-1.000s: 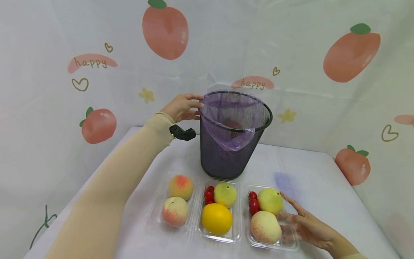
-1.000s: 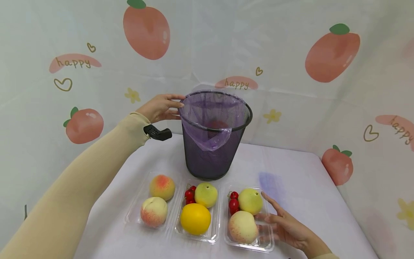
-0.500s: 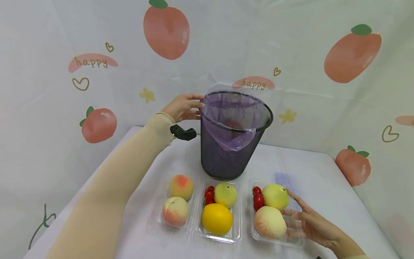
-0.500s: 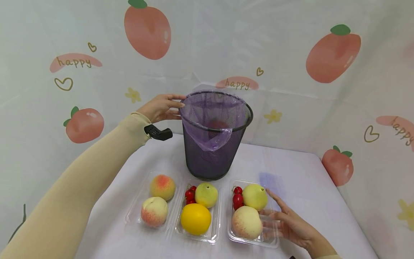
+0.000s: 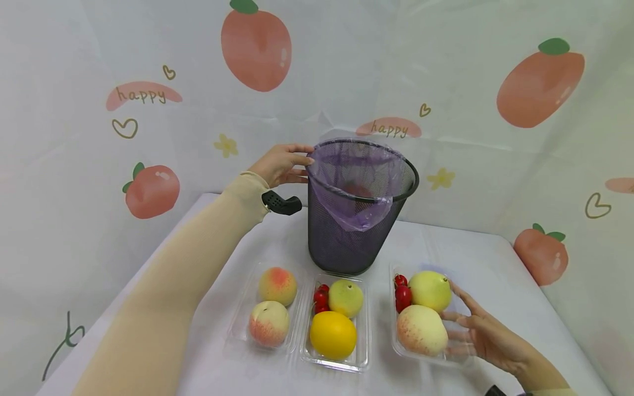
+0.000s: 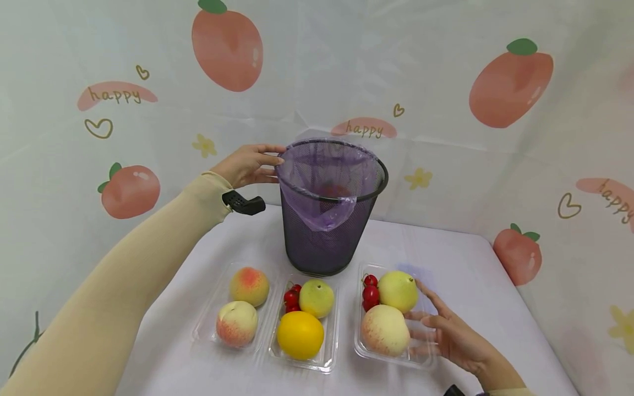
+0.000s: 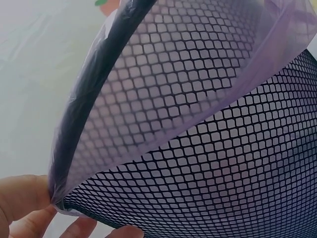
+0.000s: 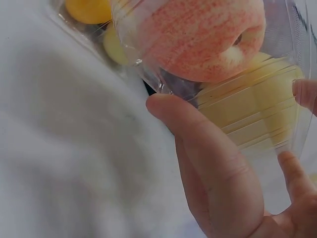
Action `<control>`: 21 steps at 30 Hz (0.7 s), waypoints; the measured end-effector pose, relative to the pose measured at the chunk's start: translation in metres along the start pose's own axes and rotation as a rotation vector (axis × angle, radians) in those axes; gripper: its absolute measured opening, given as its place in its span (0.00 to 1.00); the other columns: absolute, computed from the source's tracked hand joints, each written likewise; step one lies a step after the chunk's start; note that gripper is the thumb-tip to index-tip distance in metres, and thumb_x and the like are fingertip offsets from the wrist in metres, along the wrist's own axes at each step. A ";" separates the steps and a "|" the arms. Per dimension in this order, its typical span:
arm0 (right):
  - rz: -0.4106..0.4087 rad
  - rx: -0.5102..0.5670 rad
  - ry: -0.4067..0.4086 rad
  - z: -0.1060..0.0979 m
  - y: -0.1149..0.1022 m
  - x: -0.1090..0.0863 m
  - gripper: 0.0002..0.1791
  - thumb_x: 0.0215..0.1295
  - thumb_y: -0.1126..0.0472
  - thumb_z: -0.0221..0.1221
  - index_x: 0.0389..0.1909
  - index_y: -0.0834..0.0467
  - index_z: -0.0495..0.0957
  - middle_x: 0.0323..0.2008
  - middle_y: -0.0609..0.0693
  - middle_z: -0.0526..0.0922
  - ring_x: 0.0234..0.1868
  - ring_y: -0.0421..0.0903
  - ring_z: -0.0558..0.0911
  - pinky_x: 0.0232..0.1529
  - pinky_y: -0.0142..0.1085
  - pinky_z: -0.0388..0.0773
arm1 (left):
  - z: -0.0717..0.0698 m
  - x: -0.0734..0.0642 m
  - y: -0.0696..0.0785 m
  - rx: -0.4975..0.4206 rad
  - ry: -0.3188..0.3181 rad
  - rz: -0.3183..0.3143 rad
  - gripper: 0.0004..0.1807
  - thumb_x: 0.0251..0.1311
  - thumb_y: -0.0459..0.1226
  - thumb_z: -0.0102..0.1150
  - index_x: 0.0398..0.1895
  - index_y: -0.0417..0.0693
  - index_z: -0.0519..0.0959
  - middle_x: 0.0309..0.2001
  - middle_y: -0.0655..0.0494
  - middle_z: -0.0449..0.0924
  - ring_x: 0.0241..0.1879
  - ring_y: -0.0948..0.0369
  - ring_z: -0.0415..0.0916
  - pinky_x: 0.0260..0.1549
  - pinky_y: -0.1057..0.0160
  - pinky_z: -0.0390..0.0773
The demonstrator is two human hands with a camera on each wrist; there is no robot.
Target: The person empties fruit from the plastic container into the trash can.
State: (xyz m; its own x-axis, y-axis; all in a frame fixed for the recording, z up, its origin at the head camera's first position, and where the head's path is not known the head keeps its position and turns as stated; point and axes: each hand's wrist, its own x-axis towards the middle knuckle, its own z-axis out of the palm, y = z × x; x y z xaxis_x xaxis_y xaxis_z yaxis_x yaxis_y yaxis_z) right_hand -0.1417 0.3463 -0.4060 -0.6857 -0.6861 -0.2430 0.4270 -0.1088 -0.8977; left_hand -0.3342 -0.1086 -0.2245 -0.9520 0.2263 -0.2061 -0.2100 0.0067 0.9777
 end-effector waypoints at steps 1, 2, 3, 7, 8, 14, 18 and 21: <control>-0.009 0.004 -0.009 0.000 -0.001 0.000 0.36 0.76 0.65 0.31 0.63 0.15 0.58 0.59 0.46 0.63 0.61 0.55 0.74 0.60 0.58 0.71 | 0.000 0.000 0.000 0.000 -0.001 0.001 0.26 0.67 0.30 0.54 0.68 0.49 0.67 0.57 0.51 0.68 0.53 0.49 0.73 0.58 0.53 0.77; -0.017 0.011 -0.020 0.000 -0.002 0.000 0.36 0.76 0.65 0.30 0.63 0.15 0.57 0.59 0.46 0.63 0.61 0.55 0.74 0.60 0.57 0.72 | 0.000 0.001 0.000 0.000 0.000 0.002 0.26 0.67 0.30 0.54 0.68 0.49 0.68 0.57 0.51 0.68 0.53 0.49 0.74 0.58 0.53 0.77; -0.022 0.021 -0.033 0.000 -0.004 0.000 0.37 0.76 0.66 0.29 0.64 0.16 0.57 0.59 0.46 0.64 0.61 0.55 0.75 0.60 0.57 0.72 | 0.000 0.001 0.000 -0.002 -0.001 0.002 0.26 0.67 0.30 0.54 0.68 0.49 0.68 0.57 0.51 0.68 0.53 0.50 0.74 0.58 0.53 0.77; -0.045 0.068 -0.066 0.002 -0.011 0.001 0.37 0.75 0.67 0.27 0.64 0.18 0.60 0.59 0.45 0.68 0.60 0.55 0.77 0.59 0.54 0.75 | 0.000 0.002 -0.001 -0.009 0.003 0.004 0.26 0.67 0.30 0.54 0.68 0.49 0.68 0.55 0.52 0.68 0.52 0.50 0.74 0.58 0.53 0.77; -0.048 0.076 -0.069 0.003 -0.013 0.002 0.37 0.75 0.67 0.27 0.64 0.18 0.60 0.59 0.45 0.69 0.60 0.55 0.77 0.59 0.54 0.75 | 0.000 0.001 -0.001 -0.011 0.006 0.003 0.26 0.67 0.30 0.54 0.68 0.49 0.68 0.54 0.52 0.69 0.52 0.50 0.74 0.58 0.53 0.77; -0.075 0.161 -0.123 0.005 -0.022 0.003 0.38 0.75 0.68 0.25 0.64 0.21 0.63 0.60 0.46 0.72 0.60 0.57 0.76 0.59 0.53 0.75 | 0.000 -0.001 0.000 -0.007 0.013 -0.001 0.26 0.67 0.30 0.55 0.68 0.49 0.68 0.54 0.52 0.69 0.53 0.49 0.74 0.57 0.53 0.77; -0.096 0.204 -0.161 0.006 -0.027 0.003 0.38 0.75 0.68 0.23 0.65 0.23 0.63 0.61 0.48 0.72 0.61 0.57 0.76 0.59 0.53 0.74 | 0.000 -0.001 0.000 -0.011 0.011 0.000 0.26 0.67 0.30 0.55 0.68 0.49 0.68 0.56 0.51 0.69 0.54 0.49 0.74 0.57 0.54 0.77; -0.118 0.233 -0.210 0.006 -0.029 0.003 0.39 0.74 0.69 0.21 0.67 0.25 0.61 0.63 0.49 0.71 0.62 0.58 0.75 0.60 0.53 0.73 | 0.001 -0.001 0.000 -0.010 0.011 0.000 0.26 0.67 0.30 0.55 0.67 0.49 0.69 0.58 0.50 0.68 0.54 0.49 0.74 0.57 0.54 0.78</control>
State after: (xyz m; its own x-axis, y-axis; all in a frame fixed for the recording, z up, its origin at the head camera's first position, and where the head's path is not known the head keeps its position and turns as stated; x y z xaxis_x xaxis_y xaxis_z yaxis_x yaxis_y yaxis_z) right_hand -0.1530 0.3430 -0.3786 -0.6125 -0.7895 -0.0397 0.4920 -0.3414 -0.8008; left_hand -0.3332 -0.1081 -0.2248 -0.9544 0.2152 -0.2070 -0.2125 -0.0026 0.9772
